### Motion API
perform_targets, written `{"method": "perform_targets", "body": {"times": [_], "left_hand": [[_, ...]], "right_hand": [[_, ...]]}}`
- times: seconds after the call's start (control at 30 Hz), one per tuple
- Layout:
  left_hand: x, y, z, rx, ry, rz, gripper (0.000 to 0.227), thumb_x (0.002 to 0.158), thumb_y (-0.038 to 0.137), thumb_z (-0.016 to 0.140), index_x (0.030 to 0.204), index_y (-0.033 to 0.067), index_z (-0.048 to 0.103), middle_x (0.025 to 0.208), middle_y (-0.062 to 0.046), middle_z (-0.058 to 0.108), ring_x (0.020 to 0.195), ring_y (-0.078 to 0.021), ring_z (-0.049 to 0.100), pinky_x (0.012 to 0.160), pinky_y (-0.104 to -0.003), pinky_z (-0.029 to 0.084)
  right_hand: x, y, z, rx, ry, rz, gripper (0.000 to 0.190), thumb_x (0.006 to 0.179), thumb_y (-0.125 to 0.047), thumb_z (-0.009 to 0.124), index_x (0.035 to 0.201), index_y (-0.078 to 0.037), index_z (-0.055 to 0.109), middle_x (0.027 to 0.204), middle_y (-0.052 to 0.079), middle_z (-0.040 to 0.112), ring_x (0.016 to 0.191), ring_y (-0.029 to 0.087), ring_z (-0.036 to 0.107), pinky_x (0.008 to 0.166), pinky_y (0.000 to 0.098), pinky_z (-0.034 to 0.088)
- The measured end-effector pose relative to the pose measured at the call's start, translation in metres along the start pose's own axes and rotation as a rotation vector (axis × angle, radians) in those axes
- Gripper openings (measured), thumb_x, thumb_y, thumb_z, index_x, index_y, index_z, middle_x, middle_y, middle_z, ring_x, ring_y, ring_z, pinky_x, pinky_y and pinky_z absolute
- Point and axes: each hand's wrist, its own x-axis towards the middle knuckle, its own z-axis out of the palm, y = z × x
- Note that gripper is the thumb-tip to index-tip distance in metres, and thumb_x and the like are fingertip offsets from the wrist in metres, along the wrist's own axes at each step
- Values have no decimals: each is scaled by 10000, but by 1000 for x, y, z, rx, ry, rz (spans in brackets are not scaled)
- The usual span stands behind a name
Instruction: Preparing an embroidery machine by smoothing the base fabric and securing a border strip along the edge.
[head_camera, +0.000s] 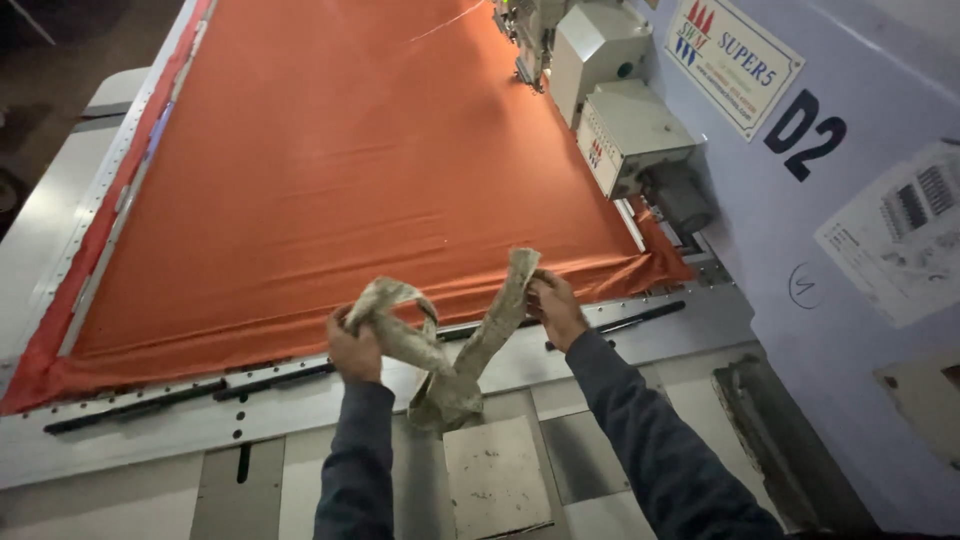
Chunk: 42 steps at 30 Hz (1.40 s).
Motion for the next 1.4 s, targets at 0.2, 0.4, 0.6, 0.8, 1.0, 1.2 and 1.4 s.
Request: {"method": "perform_targets", "body": {"times": [0.2, 0.4, 0.6, 0.8, 1.0, 1.2, 1.4], "left_hand": [[-23, -9, 35, 969, 375, 133, 709, 498, 432, 969, 1116, 202, 707, 1253, -97, 628, 1120, -357, 621, 1021, -549, 470], [-44, 9, 117, 136, -794, 343, 558, 833, 163, 827, 1349, 197, 615, 1197, -47, 732, 1157, -287, 696, 1015, -481, 568], [-27, 98, 74, 88, -665, 368, 227, 898, 337, 688, 1085, 234, 764, 984, -56, 778, 996, -313, 738, 895, -496, 590], [28, 160, 18, -653, -673, 89, 234, 1095, 234, 524, 1147, 60, 671, 1077, -129, 685, 1026, -279, 669, 943, -468, 572], [105, 177, -63, -797, -317, 128, 246, 1093, 179, 429, 1049, 81, 651, 977, -125, 667, 979, -260, 718, 948, -467, 585], [130, 131, -91, -820, -95, 58, 170, 1088, 226, 526, 1057, 85, 613, 1014, -121, 652, 990, -264, 719, 941, -467, 629], [138, 25, 5, -364, -372, 223, 353, 1003, 226, 675, 1295, 76, 545, 1214, -181, 611, 1157, -346, 629, 931, -521, 568]], "right_hand": [[-24, -20, 41, -7, -2, 77, 266, 1059, -113, 483, 1276, -70, 630, 1024, 121, 713, 860, 239, 701, 755, 400, 608], [-25, -8, 90, -400, -67, -91, 243, 1047, -175, 587, 1250, -109, 703, 1065, 122, 667, 978, 222, 624, 846, 383, 550], [-90, -70, 129, -351, -53, -65, 1008, 893, -856, 405, 1560, -101, 379, 1552, 279, 416, 1394, 488, 461, 1028, 573, 486], [-67, 2, 115, -565, -245, -70, 541, 931, -291, 759, 1350, 19, 612, 1150, 195, 709, 1061, 312, 714, 881, 451, 571], [-106, -42, 127, -582, -257, -257, 365, 896, -328, 800, 1142, -62, 761, 1072, 134, 759, 1062, 219, 674, 908, 419, 569], [-39, -29, 76, -441, -180, -95, 387, 1032, -188, 641, 1315, 75, 616, 1068, 198, 674, 834, 230, 662, 619, 380, 594], [-19, -21, 63, -130, -224, 6, 222, 1002, -217, 587, 946, -18, 669, 779, 131, 639, 587, 238, 672, 439, 309, 529]]}}
